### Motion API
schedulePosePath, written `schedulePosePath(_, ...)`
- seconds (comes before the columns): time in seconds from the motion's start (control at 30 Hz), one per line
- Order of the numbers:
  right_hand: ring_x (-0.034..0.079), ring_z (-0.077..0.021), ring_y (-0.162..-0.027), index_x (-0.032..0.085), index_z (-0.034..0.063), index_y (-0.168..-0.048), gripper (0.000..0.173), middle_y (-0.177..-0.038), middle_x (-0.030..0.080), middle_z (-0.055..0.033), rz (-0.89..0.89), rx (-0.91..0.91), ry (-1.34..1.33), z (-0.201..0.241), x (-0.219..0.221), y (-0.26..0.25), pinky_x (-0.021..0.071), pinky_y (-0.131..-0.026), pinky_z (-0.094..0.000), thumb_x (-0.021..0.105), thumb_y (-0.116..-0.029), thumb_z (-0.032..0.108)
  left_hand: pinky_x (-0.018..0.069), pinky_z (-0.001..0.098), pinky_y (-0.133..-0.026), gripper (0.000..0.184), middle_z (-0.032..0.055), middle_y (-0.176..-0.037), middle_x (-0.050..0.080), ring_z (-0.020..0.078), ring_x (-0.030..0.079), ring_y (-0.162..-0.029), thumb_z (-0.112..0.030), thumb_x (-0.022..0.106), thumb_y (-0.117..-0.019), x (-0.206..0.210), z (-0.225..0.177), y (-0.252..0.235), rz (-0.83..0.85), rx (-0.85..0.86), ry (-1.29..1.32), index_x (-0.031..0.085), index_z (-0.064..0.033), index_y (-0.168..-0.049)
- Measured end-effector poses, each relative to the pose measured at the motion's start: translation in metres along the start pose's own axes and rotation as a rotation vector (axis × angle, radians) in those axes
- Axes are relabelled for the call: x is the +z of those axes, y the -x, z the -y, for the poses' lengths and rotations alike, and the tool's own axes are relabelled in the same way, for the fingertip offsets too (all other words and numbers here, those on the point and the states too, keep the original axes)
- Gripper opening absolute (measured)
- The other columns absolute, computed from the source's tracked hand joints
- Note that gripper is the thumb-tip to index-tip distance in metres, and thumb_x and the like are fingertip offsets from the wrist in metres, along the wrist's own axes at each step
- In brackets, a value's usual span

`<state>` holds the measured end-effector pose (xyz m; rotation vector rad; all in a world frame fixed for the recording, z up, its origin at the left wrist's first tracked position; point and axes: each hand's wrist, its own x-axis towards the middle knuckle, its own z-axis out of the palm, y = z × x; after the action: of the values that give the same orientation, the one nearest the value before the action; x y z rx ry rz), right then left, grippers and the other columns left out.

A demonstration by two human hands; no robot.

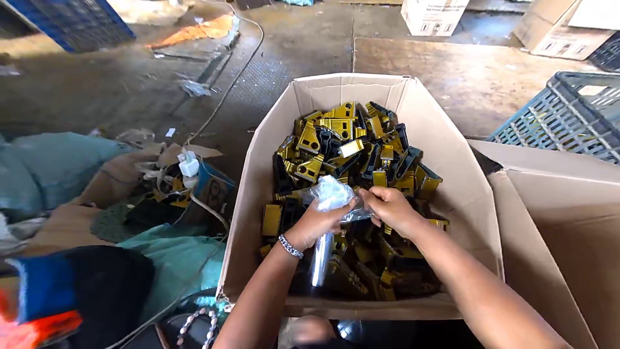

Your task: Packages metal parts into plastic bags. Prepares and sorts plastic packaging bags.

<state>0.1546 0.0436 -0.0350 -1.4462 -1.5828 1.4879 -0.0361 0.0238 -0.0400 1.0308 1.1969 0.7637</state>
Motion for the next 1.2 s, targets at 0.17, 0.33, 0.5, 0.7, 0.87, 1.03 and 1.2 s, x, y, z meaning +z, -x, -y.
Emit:
schedulePosePath(0.17,0.067,-0.0083,-0.063,0.063,-0.0007,-0.09,0.008,-0.072,0.066,0.0002,0.081,-0.007,-0.195,0.009,0.0,0.008,0.0609,-0.067,-0.026,0.068,-0.0956,0.003,0.0571,0.041,-0.082,0.033,0.0162,-0.103,0.07,0.0202,0.068,-0.088,-0.011,0.068,-0.0954,-0.056,0.027,-0.011,-0.476,0.485,-0.351,0.062,0.0058,-0.123)
schedulePosePath(0.33,0.055,-0.0033,-0.057,0.062,0.0001,-0.078,0.027,-0.067,0.057,0.0009,0.255,-0.195,0.206,0.037,0.006,-0.004,0.0518,-0.057,-0.0211,0.086,-0.0792,0.013,0.057,0.0237,-0.066,0.021,-0.0048,-0.076,0.068,0.005,0.064,-0.067,-0.002,0.076,-0.078,-0.008,0.006,0.01,0.056,0.386,0.178,0.067,-0.0103,-0.095)
schedulePosePath(0.5,0.069,-0.0209,-0.078,0.059,-0.0018,-0.104,0.027,-0.091,0.066,-0.0138,-0.065,-0.044,0.04,0.018,-0.009,-0.043,0.0607,-0.077,-0.0382,0.072,-0.0965,0.02,0.0549,0.0268,-0.076,0.032,0.0004,-0.093,0.064,0.0057,0.062,-0.084,-0.001,0.077,-0.083,-0.046,0.019,-0.007,-0.574,0.435,-0.117,0.062,-0.0054,-0.111)
schedulePosePath(0.7,0.052,-0.0397,-0.133,0.037,-0.0028,-0.152,0.07,-0.147,0.047,-0.0282,0.156,0.33,0.452,-0.023,0.056,-0.07,0.0435,-0.109,-0.0529,0.069,-0.0987,0.029,0.054,0.0288,-0.095,0.052,0.0132,-0.116,0.067,0.0085,0.065,-0.106,-0.012,0.078,-0.0891,-0.044,0.019,-0.019,-0.776,0.562,-0.201,0.054,0.0076,-0.132)
schedulePosePath(0.87,0.056,-0.0371,-0.128,0.049,-0.0007,-0.144,0.07,-0.138,0.056,-0.026,0.295,0.306,0.487,-0.02,-0.003,-0.027,0.0444,-0.108,-0.0541,0.082,-0.0829,0.005,0.0555,0.0266,-0.094,0.053,0.0116,-0.111,0.069,0.0065,0.066,-0.103,-0.003,0.082,-0.0807,-0.036,0.023,-0.017,-0.62,0.615,-0.2,0.057,0.0095,-0.126)
schedulePosePath(1.03,0.071,-0.018,-0.096,0.052,0.0013,-0.13,0.055,-0.112,0.068,-0.0095,-0.204,0.064,-0.169,-0.009,-0.065,0.037,0.0632,-0.081,-0.035,0.078,-0.0819,0.005,0.0557,0.0234,-0.09,0.04,0.0142,-0.097,0.072,0.0063,0.069,-0.094,-0.009,0.079,-0.0786,-0.021,0.041,-0.025,-0.504,0.82,-0.343,0.065,0.0141,-0.108)
schedulePosePath(1.2,0.072,-0.0179,-0.094,0.051,0.0008,-0.14,0.064,-0.117,0.068,-0.0131,-0.065,-0.067,0.161,0.024,-0.036,0.041,0.0627,-0.079,-0.0332,0.078,-0.088,0.026,0.0564,0.0238,-0.093,0.049,0.0101,-0.107,0.07,0.0072,0.068,-0.1,-0.002,0.078,-0.0821,0.031,0.018,-0.011,-0.301,0.582,0.064,0.055,0.0119,-0.123)
